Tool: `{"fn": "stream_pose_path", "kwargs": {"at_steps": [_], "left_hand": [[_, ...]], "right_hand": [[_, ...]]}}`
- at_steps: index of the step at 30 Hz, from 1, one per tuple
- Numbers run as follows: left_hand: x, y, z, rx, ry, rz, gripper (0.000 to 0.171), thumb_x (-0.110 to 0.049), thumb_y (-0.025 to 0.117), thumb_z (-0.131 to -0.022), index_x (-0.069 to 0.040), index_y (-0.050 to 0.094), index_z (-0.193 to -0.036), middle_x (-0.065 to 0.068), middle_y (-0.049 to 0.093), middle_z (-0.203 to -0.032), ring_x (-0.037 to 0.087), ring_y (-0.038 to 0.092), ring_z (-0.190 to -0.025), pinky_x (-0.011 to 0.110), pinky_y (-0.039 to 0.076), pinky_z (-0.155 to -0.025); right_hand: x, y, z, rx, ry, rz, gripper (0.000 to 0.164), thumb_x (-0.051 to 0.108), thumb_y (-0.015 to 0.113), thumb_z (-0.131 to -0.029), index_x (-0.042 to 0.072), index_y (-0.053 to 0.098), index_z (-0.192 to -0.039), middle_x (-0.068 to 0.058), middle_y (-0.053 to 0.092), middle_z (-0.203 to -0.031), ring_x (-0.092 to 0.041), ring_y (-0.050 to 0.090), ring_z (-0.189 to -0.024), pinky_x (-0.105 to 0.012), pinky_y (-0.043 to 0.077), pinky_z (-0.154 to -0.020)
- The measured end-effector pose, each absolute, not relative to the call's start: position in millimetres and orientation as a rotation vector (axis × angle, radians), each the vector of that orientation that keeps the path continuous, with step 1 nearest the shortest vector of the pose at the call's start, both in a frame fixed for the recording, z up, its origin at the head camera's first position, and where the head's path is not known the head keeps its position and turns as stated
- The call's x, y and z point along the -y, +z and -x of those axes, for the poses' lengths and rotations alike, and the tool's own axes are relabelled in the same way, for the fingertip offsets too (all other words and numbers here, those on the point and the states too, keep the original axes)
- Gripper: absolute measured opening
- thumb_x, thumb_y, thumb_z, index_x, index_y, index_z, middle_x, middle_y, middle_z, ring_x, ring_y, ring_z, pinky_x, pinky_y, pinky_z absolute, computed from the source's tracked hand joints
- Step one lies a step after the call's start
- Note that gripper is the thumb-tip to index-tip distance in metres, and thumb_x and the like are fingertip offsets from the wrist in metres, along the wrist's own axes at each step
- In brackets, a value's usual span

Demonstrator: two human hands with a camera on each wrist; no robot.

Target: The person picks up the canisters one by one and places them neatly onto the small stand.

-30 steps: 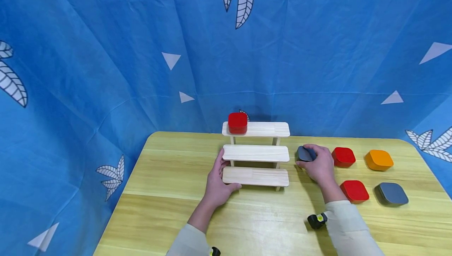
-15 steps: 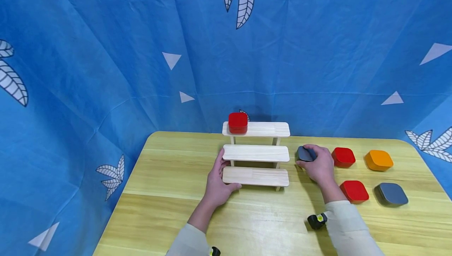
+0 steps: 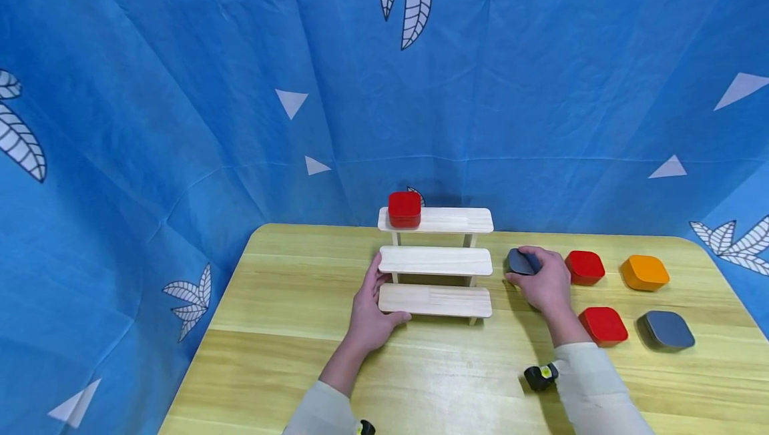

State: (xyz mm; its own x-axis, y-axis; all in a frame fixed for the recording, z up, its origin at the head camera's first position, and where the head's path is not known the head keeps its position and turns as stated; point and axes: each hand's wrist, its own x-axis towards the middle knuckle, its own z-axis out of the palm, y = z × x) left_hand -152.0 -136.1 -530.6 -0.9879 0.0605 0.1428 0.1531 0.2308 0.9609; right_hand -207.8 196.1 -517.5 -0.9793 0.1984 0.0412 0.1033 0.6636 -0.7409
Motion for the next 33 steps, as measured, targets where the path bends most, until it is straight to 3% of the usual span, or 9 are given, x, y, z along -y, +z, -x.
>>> {"fn": "stream_pose_path", "kwargs": {"at_steps": [6,18,28,33], "left_hand": [[135.8,-530.8,152.1,2.413,-1.896,0.196,0.126,0.013,0.087,-0.066,-0.036,0.017,-0.159,0.001,0.045,-0.147,0.019,0.044,-0.133,0.03,0.038,-0.108],[129.5,-489.0,137.0,2.454,-1.867,0.179,0.115,0.016,0.083,-0.069,-0.01,0.017,-0.16,0.014,0.045,-0.146,0.031,0.045,-0.132,0.041,0.036,-0.111],[129.5,-486.9,136.1,2.448,-1.876,0.183,0.116,0.016,0.083,-0.07,-0.013,0.017,-0.161,0.013,0.044,-0.147,0.031,0.044,-0.133,0.04,0.037,-0.11],[134.3,-516.4,147.1,2.429,-1.886,0.197,0.124,0.012,0.086,-0.068,-0.03,0.016,-0.16,0.004,0.045,-0.147,0.023,0.045,-0.133,0.034,0.039,-0.108]], "right_hand": [[-196.8,-517.7,207.7,2.739,1.219,0.257,0.058,0.013,0.083,-0.079,0.002,0.062,-0.132,-0.03,0.048,-0.133,-0.049,0.042,-0.12,-0.062,0.038,-0.092],[-196.3,-514.6,207.1,2.709,1.242,0.273,0.058,0.012,0.083,-0.079,0.002,0.063,-0.132,-0.029,0.048,-0.133,-0.048,0.043,-0.121,-0.061,0.037,-0.093],[-193.2,-502.8,204.2,2.663,1.273,0.272,0.057,0.011,0.084,-0.078,0.003,0.064,-0.131,-0.029,0.048,-0.133,-0.047,0.044,-0.119,-0.059,0.04,-0.092],[-191.7,-496.5,204.0,2.639,1.287,0.248,0.056,0.01,0.085,-0.077,0.003,0.065,-0.129,-0.028,0.049,-0.133,-0.046,0.045,-0.118,-0.057,0.041,-0.09]]}}
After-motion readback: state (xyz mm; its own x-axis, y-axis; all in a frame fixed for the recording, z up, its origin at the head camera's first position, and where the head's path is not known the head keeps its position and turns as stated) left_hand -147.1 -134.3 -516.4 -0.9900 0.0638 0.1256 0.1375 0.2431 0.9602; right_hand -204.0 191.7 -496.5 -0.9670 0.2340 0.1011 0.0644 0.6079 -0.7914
